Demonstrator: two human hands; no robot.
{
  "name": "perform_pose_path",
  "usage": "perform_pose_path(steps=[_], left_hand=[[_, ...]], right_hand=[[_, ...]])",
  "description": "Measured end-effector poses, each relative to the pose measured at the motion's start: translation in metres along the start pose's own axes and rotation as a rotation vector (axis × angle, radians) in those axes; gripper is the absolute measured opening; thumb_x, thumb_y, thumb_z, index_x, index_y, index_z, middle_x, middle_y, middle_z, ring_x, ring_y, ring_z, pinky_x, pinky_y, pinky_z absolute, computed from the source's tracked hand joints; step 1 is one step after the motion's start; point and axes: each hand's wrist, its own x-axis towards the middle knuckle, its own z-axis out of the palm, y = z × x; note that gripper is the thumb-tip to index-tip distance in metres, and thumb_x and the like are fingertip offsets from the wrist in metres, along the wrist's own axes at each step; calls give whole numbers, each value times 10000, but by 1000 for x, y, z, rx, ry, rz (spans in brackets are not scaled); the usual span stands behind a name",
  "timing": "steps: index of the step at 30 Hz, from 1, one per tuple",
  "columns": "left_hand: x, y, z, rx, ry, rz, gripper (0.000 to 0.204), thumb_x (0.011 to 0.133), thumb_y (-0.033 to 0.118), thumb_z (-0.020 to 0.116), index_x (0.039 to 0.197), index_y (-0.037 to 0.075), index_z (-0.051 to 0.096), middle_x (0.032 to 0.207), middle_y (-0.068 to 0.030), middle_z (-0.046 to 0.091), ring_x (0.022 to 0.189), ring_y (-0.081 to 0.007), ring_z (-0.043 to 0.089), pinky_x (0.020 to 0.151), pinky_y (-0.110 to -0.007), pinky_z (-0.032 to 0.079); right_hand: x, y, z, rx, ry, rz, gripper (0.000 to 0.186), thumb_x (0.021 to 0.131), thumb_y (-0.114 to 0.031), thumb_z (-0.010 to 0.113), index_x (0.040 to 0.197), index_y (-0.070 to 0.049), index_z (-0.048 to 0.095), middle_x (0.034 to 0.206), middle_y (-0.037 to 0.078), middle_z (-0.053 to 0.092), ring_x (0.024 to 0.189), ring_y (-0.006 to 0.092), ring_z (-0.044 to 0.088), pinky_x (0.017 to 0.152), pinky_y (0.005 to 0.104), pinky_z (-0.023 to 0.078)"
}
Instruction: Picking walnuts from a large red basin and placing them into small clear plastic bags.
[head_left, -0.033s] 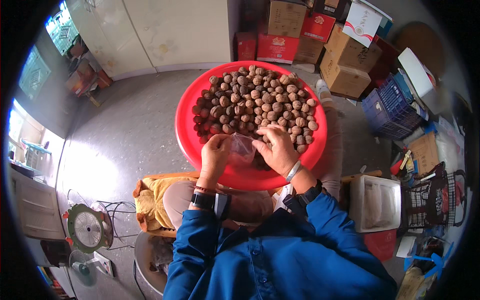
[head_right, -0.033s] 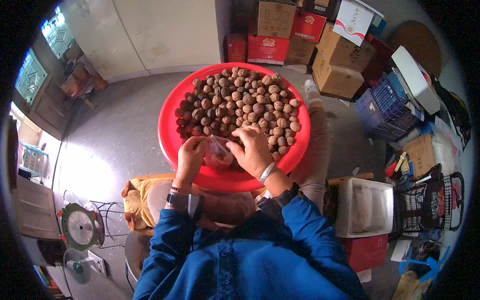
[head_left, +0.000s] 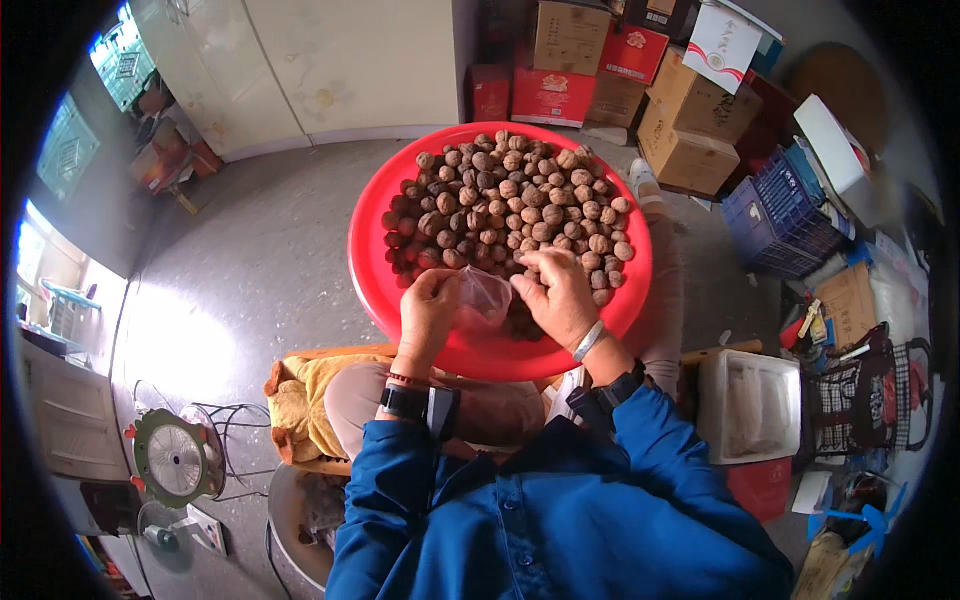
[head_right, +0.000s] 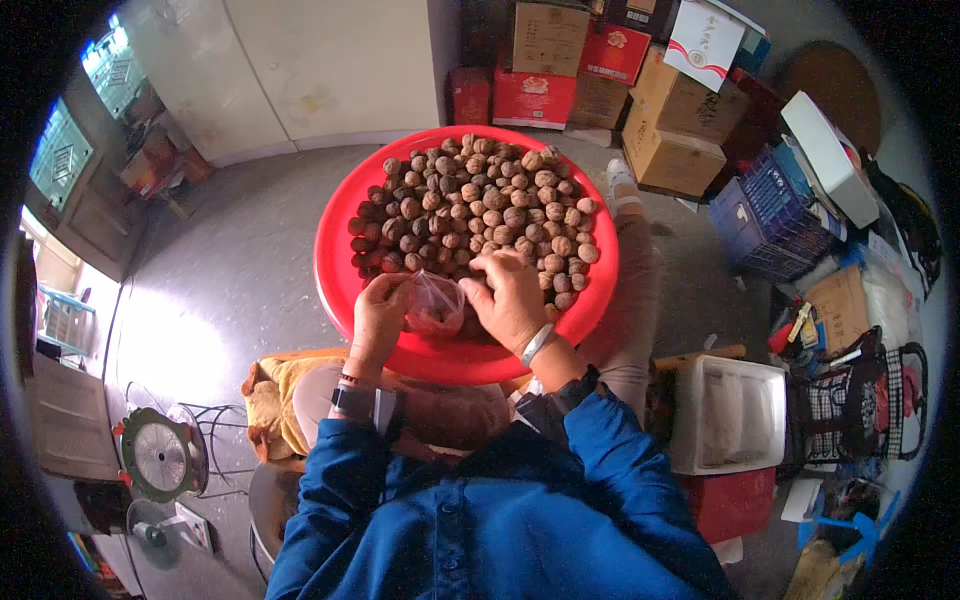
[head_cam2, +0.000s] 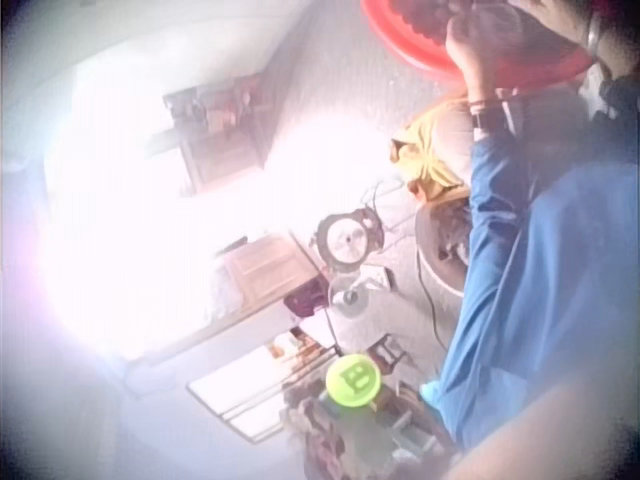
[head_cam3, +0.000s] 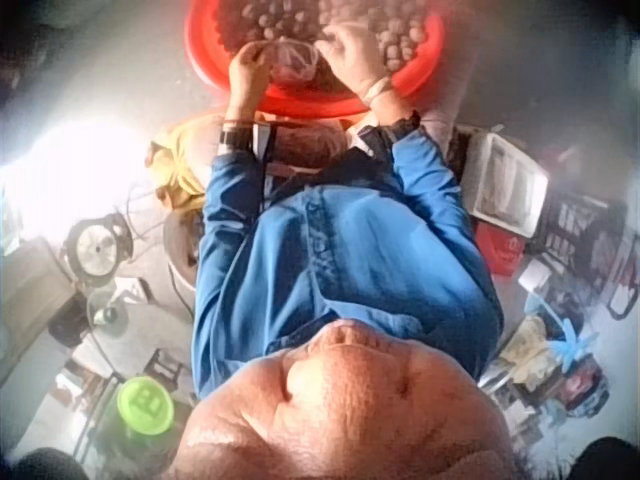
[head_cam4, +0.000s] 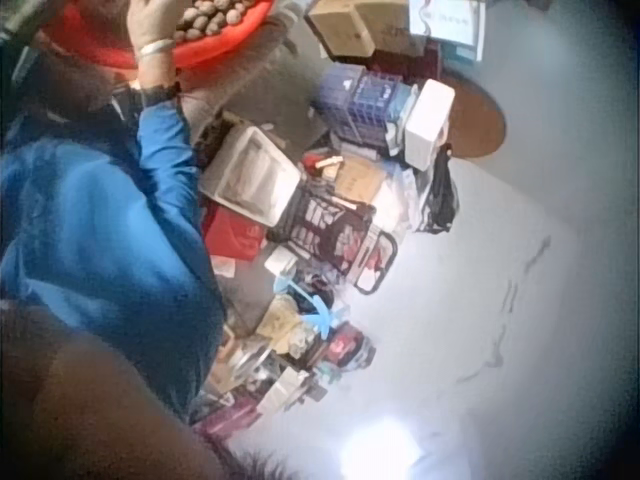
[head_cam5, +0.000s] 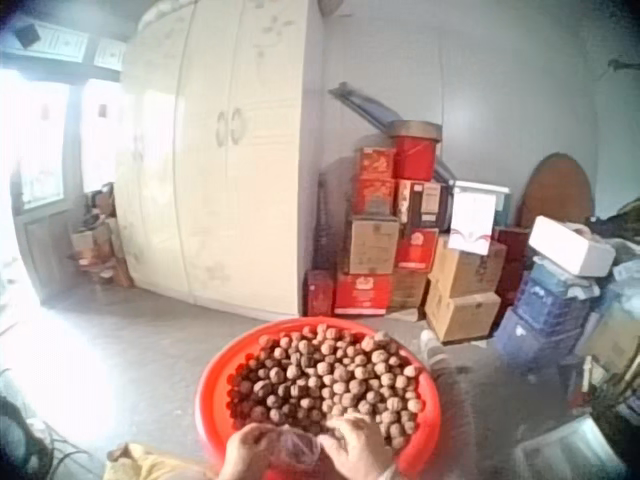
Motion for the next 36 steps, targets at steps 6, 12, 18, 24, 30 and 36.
perform_pose_path(steps=[6, 12, 18, 24, 30, 36], left_hand=[[3, -16, -2, -68, 10, 19, 201, 1008, 176, 634, 1123, 29, 708, 810, -7, 645, 596, -72, 549, 485, -241, 492], [-3, 9, 3, -105, 11, -74, 139, 991, 127, 661, 1057, 22, 722, 769, 27, 639, 607, -37, 542, 522, -225, 441], [-2, 6, 1, -92, -27, -75, 206, 1016, 184, 630, 1108, 20, 713, 787, 0, 636, 599, -73, 554, 488, -240, 480], [-1, 2, 3, -95, 8, -52, 158, 991, 138, 653, 1073, 20, 719, 761, 19, 643, 569, -44, 536, 496, -233, 442], [-1, -1, 0, -92, 0, -53, 166, 986, 142, 655, 1076, 23, 728, 764, 22, 646, 596, -38, 529, 512, -230, 435], [-1, 4, 4, -49, 17, -45, 167, 978, 148, 661, 1064, 26, 736, 775, 16, 659, 626, -42, 539, 535, -233, 446]], right_hand=[[-2, 53, -33, -312, 154, 113, 227, 827, -142, 764, 1016, -75, 657, 970, 137, 667, 994, 367, 610, 848, 496, 477], [-22, 107, -58, -637, 123, 406, 339, 844, -188, 746, 1151, -116, 620, 1243, 121, 620, 1250, 354, 540, 993, 549, 445], [-23, 116, -51, -758, -69, 548, 394, 897, -116, 647, 1285, -155, 590, 1407, 119, 560, 1429, 349, 408, 1103, 577, 363], [-19, 108, -54, -818, -118, 594, 343, 924, -109, 600, 1263, -158, 622, 1339, 126, 634, 1425, 360, 418, 1110, 575, 344], [-24, 117, -52, -848, 60, 459, 167, 935, -157, 620, 1085, -137, 693, 1073, 119, 725, 1195, 362, 576, 1040, 544, 391], [-23, 89, -48, -564, 285, 266, 151, 912, -211, 707, 1020, -110, 673, 939, 133, 714, 941, 365, 656, 849, 496, 486]])
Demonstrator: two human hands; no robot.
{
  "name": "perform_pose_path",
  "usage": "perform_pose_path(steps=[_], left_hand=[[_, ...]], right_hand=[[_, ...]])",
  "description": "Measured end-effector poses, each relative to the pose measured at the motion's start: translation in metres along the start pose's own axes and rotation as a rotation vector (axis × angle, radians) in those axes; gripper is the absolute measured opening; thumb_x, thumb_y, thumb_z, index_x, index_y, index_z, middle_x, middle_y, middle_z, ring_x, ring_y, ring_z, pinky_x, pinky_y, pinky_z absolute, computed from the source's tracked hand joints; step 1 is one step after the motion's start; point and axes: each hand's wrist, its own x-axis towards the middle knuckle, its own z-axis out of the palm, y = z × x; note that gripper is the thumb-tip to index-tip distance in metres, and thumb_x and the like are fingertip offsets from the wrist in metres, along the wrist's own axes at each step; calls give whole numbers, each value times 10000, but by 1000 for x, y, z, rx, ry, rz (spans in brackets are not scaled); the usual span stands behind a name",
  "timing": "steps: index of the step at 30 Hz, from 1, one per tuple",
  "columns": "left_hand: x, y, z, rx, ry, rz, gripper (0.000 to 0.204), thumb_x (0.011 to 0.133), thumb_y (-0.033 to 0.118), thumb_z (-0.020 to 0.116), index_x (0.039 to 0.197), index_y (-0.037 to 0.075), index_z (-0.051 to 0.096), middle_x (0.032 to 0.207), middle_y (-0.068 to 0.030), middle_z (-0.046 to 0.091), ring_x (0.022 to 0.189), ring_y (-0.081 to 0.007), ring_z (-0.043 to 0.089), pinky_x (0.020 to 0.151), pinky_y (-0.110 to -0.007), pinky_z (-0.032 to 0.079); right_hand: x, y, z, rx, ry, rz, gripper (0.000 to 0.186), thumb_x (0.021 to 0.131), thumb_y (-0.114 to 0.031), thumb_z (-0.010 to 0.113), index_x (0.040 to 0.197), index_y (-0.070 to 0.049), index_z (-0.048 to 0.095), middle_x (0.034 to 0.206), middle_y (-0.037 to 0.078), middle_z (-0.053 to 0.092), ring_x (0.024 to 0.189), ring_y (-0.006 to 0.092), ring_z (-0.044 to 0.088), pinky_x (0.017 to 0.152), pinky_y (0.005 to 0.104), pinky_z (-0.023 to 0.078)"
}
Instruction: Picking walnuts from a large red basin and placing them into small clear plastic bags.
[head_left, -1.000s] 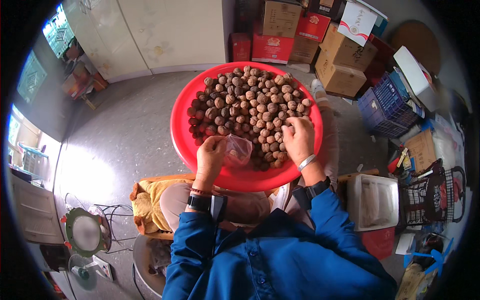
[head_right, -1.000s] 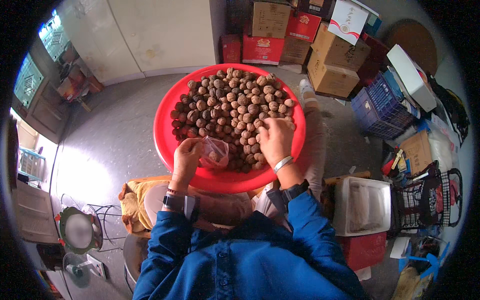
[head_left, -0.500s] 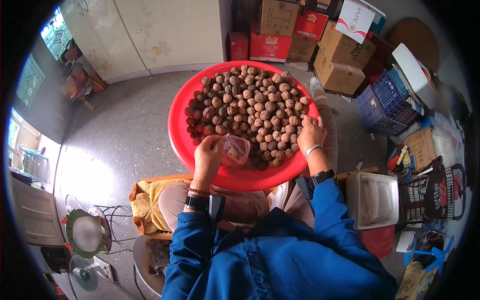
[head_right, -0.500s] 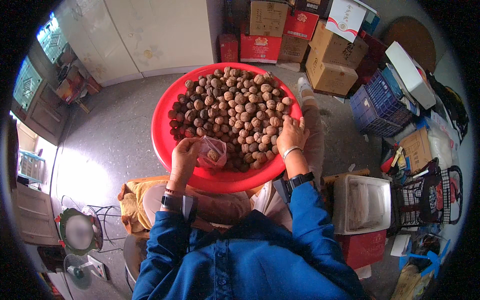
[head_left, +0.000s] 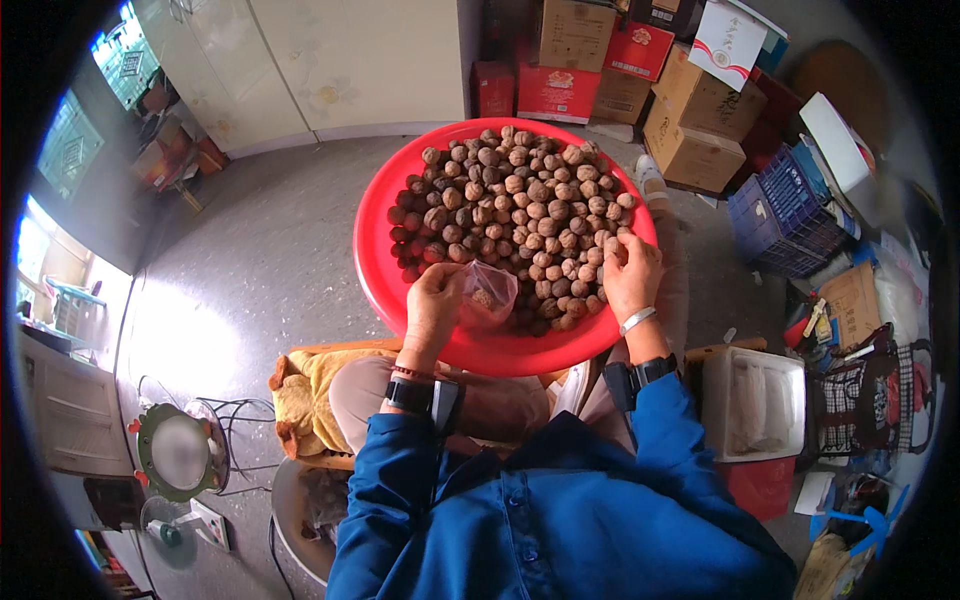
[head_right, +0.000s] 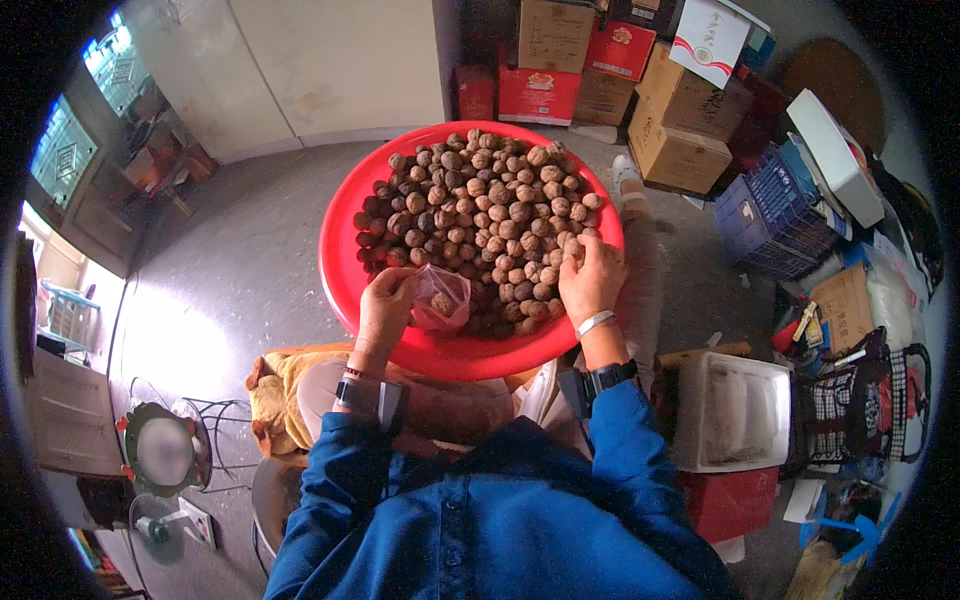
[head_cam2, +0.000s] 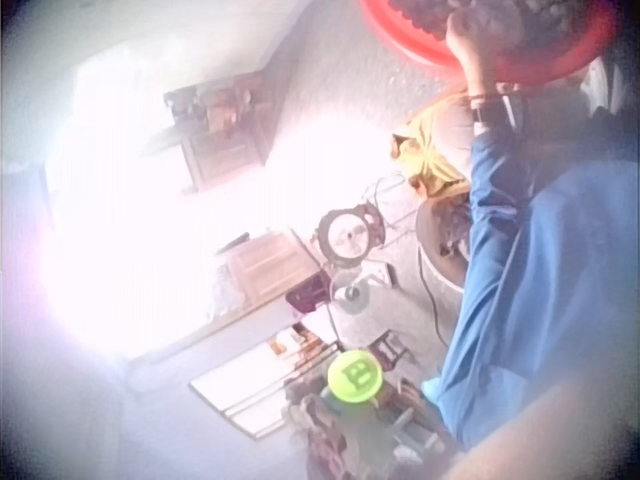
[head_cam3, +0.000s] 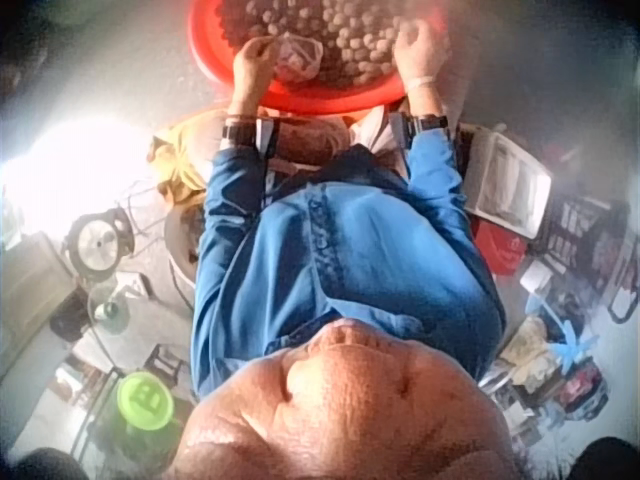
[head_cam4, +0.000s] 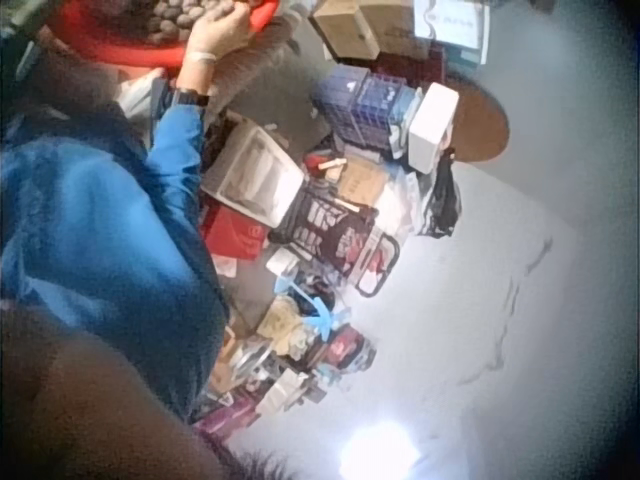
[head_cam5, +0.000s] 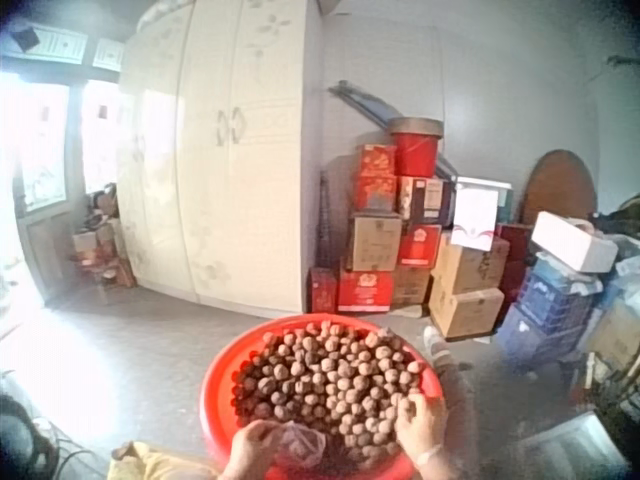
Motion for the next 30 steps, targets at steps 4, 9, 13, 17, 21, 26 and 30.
perform_pose_path(steps=[4, 9, 13, 17, 21, 26, 30], left_hand=[[1, -1, -2, -26, -22, -50, 169, 974, 147, 665, 1066, 26, 740, 774, 13, 665, 630, -48, 547, 549, -238, 460], [4, -12, -4, 36, -19, 41, 199, 1013, 160, 618, 1117, 20, 712, 803, -4, 641, 567, -70, 543, 477, -237, 471], [2, -5, -1, -31, -21, -33, 158, 977, 152, 671, 1048, 26, 736, 771, 3, 677, 617, -54, 553, 545, -240, 464], [0, 0, 1, -62, -11, -43, 151, 980, 141, 666, 1049, 24, 734, 770, 3, 676, 617, -52, 553, 544, -240, 463], [3, -8, -2, 19, -15, 53, 156, 999, 130, 643, 1080, 23, 724, 777, 4, 660, 600, -53, 544, 517, -236, 468], [6, -19, 0, -8, -22, 67, 158, 1018, 128, 624, 1099, 28, 716, 782, 11, 639, 578, -56, 531, 500, -235, 472], [9, -26, -2, 11, -5, 177, 165, 1025, 138, 619, 1108, 27, 707, 774, 11, 635, 568, -57, 529, 491, -238, 458]], right_hand=[[-4, -52, -13, 474, -55, 84, 146, 889, -142, 746, 971, -51, 667, 833, 124, 675, 809, 333, 646, 775, 440, 499], [-9, -101, -23, 578, -66, -51, 241, 873, -121, 751, 1089, -62, 660, 996, 103, 681, 934, 302, 621, 811, 405, 501], [-15, -124, -27, 697, -264, -196, 238, 880, -139, 746, 1089, -61, 661, 1032, 110, 692, 1018, 326, 625, 905, 424, 493], [-27, -111, -18, 547, -318, -279, 229, 867, -122, 761, 1066, -38, 682, 1072, 141, 710, 1032, 338, 658, 901, 414, 528], [-32, -84, -2, 529, -336, -112, 179, 841, -108, 748, 988, -69, 654, 893, 127, 697, 874, 368, 654, 797, 472, 507], [-22, -42, -4, 80, -211, -124, 144, 848, -187, 742, 958, -128, 671, 1043, 103, 674, 1077, 360, 585, 914, 518, 460], [-16, -23, -13, -97, -302, -16, 218, 844, -208, 760, 1019, -99, 689, 1257, 128, 631, 1279, 374, 508, 1083, 524, 404]])
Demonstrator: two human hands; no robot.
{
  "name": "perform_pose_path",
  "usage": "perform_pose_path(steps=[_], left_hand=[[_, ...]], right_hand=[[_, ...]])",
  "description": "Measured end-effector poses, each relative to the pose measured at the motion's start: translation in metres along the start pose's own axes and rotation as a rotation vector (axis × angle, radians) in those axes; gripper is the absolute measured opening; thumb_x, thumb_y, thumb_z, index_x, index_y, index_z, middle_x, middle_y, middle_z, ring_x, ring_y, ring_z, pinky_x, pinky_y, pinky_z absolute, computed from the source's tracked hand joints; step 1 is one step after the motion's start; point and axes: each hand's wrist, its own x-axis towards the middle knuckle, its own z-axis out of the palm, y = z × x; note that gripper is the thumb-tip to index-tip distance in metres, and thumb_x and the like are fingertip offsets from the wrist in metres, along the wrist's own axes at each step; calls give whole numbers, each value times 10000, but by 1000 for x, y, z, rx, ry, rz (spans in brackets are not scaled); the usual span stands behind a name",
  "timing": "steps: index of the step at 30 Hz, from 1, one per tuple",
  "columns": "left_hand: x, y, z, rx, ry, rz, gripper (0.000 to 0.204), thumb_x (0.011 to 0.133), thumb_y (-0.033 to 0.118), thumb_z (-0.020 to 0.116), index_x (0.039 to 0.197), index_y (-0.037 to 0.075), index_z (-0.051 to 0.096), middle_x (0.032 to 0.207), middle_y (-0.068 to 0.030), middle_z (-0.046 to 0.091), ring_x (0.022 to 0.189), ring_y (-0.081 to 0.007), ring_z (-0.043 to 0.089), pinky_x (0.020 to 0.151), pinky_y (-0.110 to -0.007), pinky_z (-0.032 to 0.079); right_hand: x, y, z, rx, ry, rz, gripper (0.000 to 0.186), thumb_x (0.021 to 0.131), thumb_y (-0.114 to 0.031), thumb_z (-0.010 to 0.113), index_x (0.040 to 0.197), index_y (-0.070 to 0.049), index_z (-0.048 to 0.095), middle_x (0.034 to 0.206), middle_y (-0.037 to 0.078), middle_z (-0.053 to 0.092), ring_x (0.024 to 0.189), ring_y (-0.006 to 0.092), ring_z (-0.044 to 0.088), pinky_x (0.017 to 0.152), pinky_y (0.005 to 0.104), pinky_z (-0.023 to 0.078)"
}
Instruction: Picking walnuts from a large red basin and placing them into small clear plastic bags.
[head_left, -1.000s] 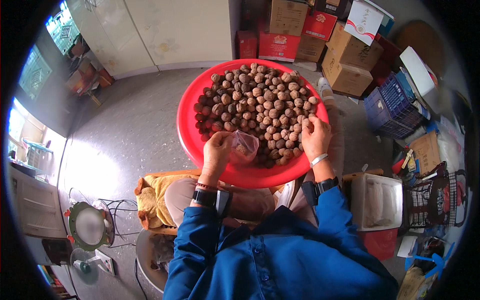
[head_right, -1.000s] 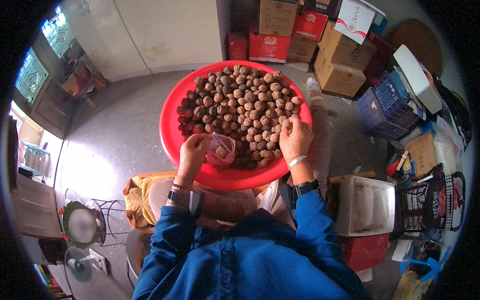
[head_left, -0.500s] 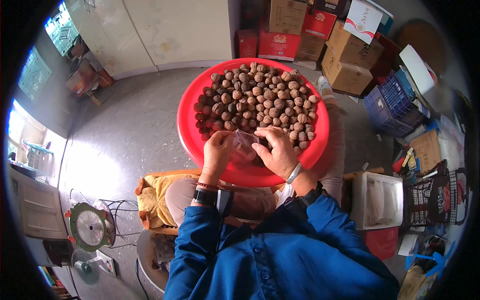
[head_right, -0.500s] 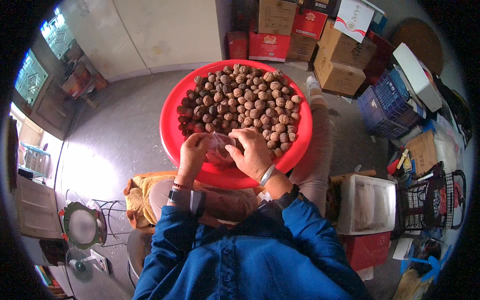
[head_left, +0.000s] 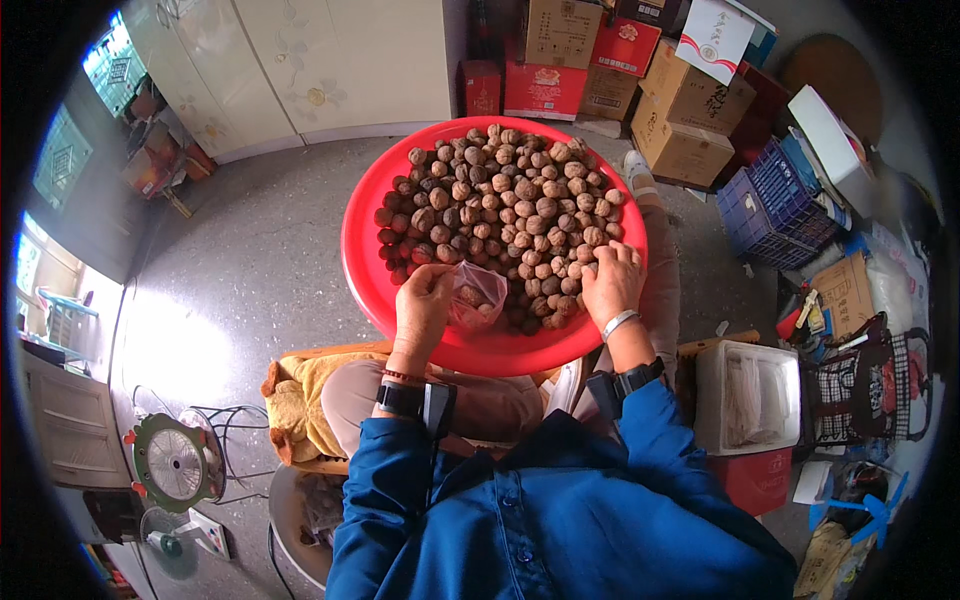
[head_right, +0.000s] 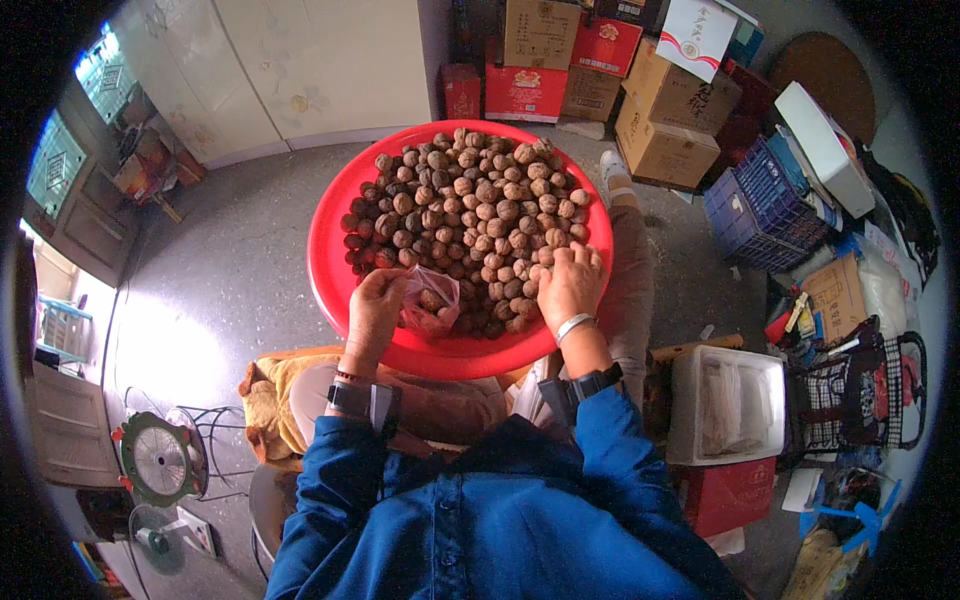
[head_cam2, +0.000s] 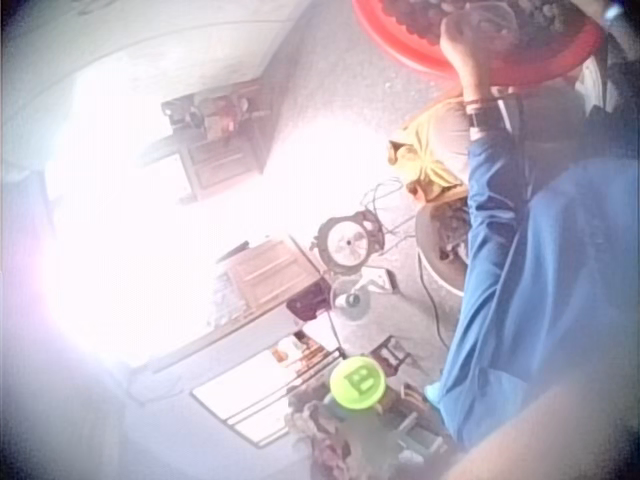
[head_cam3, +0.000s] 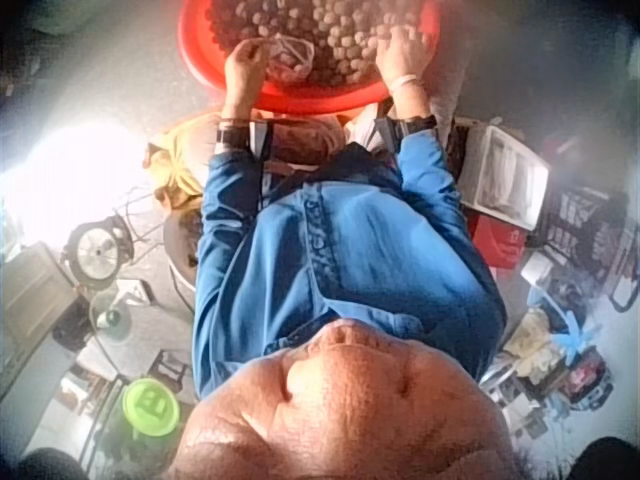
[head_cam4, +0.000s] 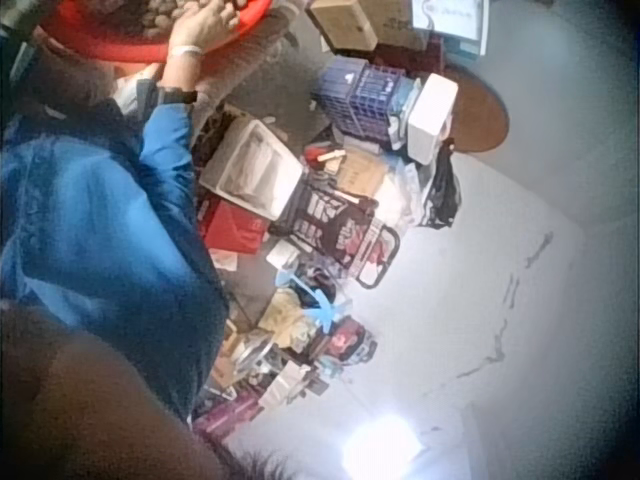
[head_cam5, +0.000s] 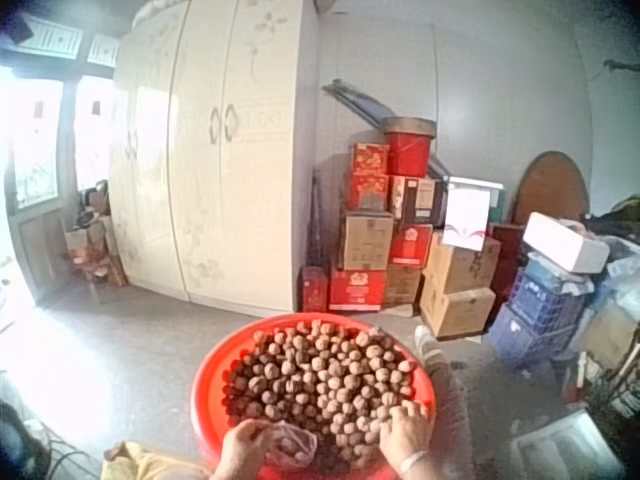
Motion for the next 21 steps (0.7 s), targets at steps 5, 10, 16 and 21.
perform_pose_path(steps=[5, 10, 16, 21], left_hand=[[-4, 19, 1, -30, -7, -140, 145, 980, 135, 665, 1046, 22, 728, 782, -1, 679, 658, -53, 562, 569, -243, 471], [-4, 24, -1, -10, -2, -148, 146, 980, 141, 667, 1046, 26, 728, 776, 0, 676, 647, -54, 560, 570, -242, 472], [-3, 18, -2, -2, 2, -88, 157, 980, 139, 662, 1055, 17, 725, 805, -6, 687, 662, -52, 565, 581, -239, 478], [-3, 23, -1, -53, -22, -206, 161, 975, 122, 656, 1069, 11, 725, 842, -9, 703, 689, -51, 577, 604, -234, 485]], right_hand=[[5, 7, -3, -201, -169, 93, 269, 865, -198, 732, 1086, -48, 707, 1422, 144, 557, 1403, 384, 434, 1148, 542, 342], [7, 10, 4, -276, -229, 74, 264, 875, -196, 707, 1086, -38, 722, 1414, 142, 564, 1411, 377, 430, 1150, 542, 335], [3, 10, 4, -195, -123, 59, 322, 809, -208, 805, 1086, -100, 682, 1269, 126, 647, 1313, 345, 500, 1106, 536, 373], [-1, 12, 4, 69, 107, -53, 299, 784, -209, 808, 1018, -105, 652, 969, 118, 701, 1011, 358, 627, 930, 503, 444]])
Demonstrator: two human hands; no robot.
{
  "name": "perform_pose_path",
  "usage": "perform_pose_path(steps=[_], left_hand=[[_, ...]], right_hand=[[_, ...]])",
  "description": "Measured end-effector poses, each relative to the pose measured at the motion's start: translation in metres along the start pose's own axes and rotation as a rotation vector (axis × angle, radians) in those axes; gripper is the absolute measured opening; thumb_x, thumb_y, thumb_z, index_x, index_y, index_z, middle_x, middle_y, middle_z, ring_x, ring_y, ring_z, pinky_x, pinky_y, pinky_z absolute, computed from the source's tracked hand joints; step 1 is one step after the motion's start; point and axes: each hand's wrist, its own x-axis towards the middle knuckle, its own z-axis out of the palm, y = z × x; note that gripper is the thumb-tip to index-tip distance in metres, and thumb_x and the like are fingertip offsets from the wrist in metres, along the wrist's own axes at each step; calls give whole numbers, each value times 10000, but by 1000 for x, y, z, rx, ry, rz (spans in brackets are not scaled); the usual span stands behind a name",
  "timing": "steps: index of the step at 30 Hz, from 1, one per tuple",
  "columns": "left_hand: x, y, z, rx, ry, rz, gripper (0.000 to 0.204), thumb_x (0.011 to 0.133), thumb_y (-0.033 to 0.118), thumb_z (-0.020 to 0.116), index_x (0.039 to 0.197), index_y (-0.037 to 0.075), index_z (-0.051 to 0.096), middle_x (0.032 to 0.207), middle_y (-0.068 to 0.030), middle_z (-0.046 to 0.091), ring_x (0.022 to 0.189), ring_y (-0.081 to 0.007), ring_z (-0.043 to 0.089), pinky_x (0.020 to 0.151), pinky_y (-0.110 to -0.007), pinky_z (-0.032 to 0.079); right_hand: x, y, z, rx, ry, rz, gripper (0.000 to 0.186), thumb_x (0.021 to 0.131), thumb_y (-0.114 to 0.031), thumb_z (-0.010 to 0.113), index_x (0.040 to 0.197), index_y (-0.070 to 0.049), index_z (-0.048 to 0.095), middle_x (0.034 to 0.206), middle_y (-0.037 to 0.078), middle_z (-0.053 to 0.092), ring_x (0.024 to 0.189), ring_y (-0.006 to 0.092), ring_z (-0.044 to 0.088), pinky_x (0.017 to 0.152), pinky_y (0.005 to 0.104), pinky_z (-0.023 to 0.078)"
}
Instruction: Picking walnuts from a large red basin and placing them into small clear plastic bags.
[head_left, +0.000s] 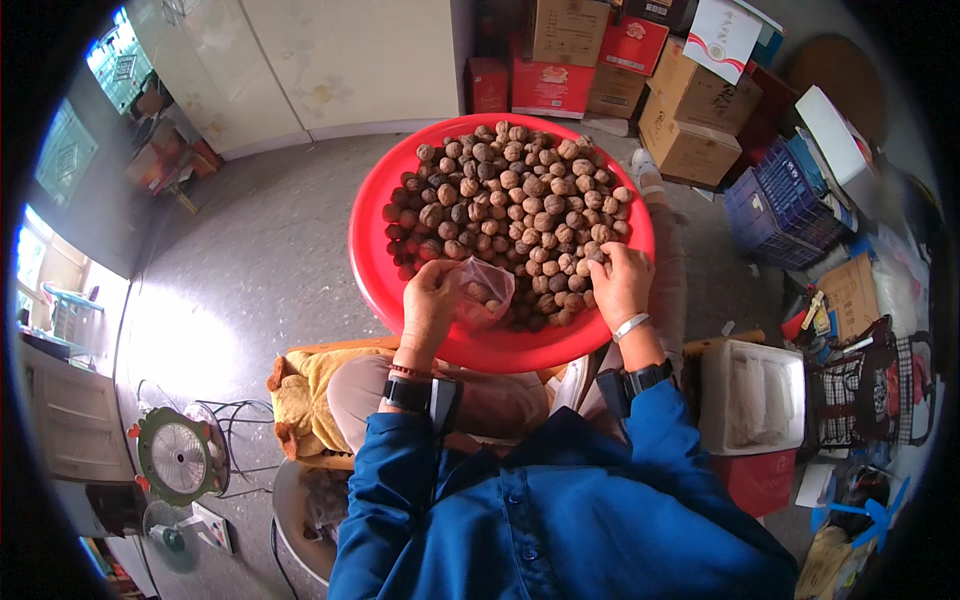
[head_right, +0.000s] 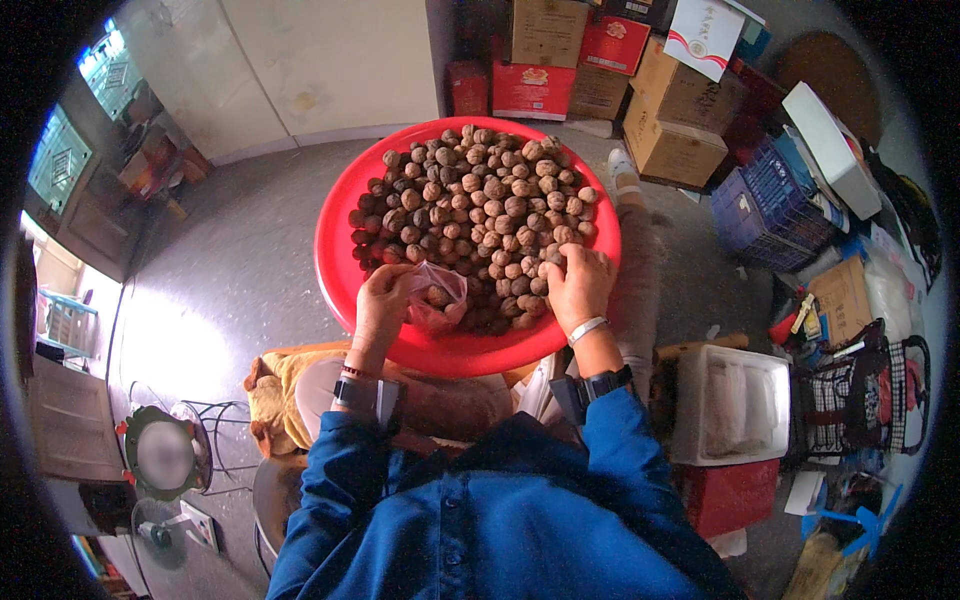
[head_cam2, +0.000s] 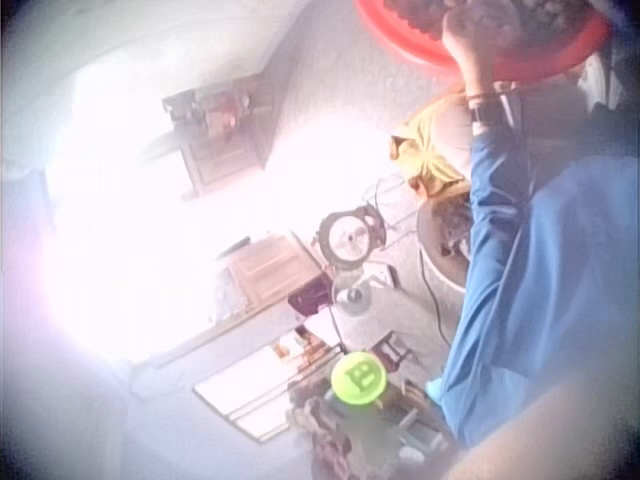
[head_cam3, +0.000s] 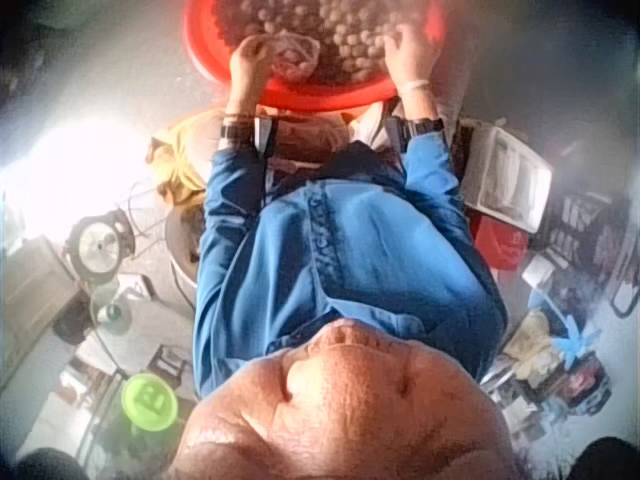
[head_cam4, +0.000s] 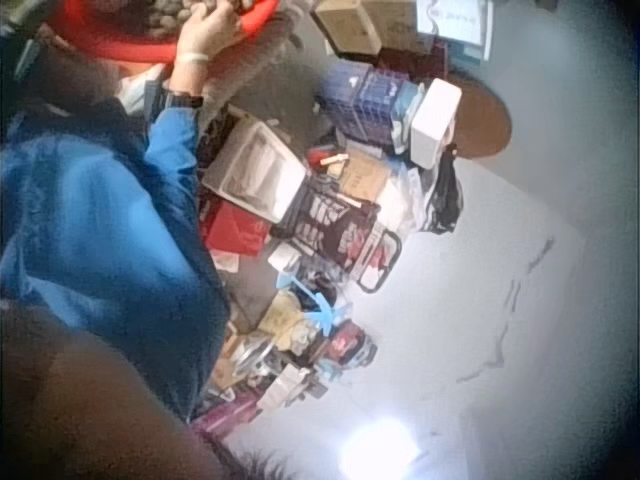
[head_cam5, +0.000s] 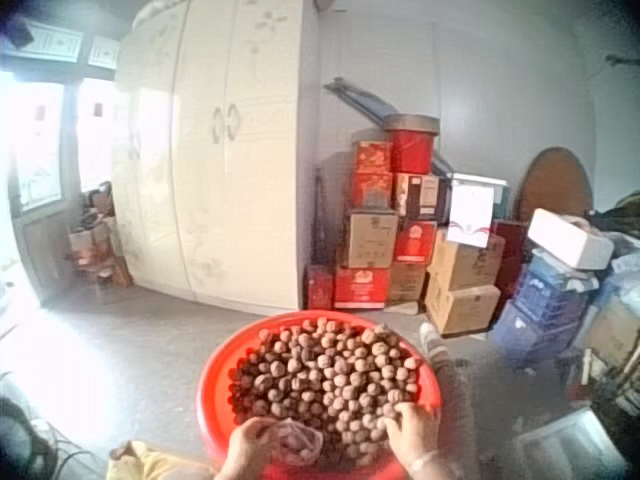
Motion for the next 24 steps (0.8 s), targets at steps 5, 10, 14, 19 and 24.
perform_pose_path(steps=[5, 10, 14, 19, 24], left_hand=[[5, -11, -1, 51, 29, 79, 161, 973, 113, 653, 1074, 8, 723, 844, -4, 700, 708, -58, 585, 620, -236, 493], [4, -13, -1, 44, 12, 131, 178, 1010, 142, 628, 1105, 14, 709, 763, -2, 631, 548, -64, 528, 463, -239, 451], [2, -7, 1, 43, 22, 87, 160, 974, 110, 649, 1080, 17, 725, 821, -5, 688, 673, -59, 584, 590, -237, 487], [-4, 9, 3, -20, 0, 3, 154, 990, 125, 643, 1080, 24, 718, 798, -2, 676, 597, -47, 555, 516, -236, 471], [-2, 0, -1, 7, -15, 10, 184, 1015, 133, 612, 1126, 20, 708, 765, 4, 629, 577, -59, 533, 488, -238, 464]], right_hand=[[-5, -18, 4, 356, 67, 25, 292, 787, -131, 818, 1023, -69, 658, 922, 140, 689, 900, 350, 653, 787, 470, 513], [-5, -64, -11, 613, -15, 66, 296, 839, -103, 790, 1093, -46, 649, 959, 124, 665, 886, 298, 653, 773, 408, 530], [-7, -96, -19, 644, 34, -24, 295, 849, -102, 780, 1113, -60, 654, 974, 113, 661, 921, 299, 637, 821, 403, 513], [-8, -96, -6, 549, -111, -371, 287, 830, -215, 801, 1040, -67, 672, 1053, 142, 692, 1028, 374, 636, 905, 467, 500], [-12, -69, 1, 452, -96, -154, 215, 824, -158, 775, 997, -76, 678, 936, 143, 690, 963, 365, 637, 845, 481, 497]])
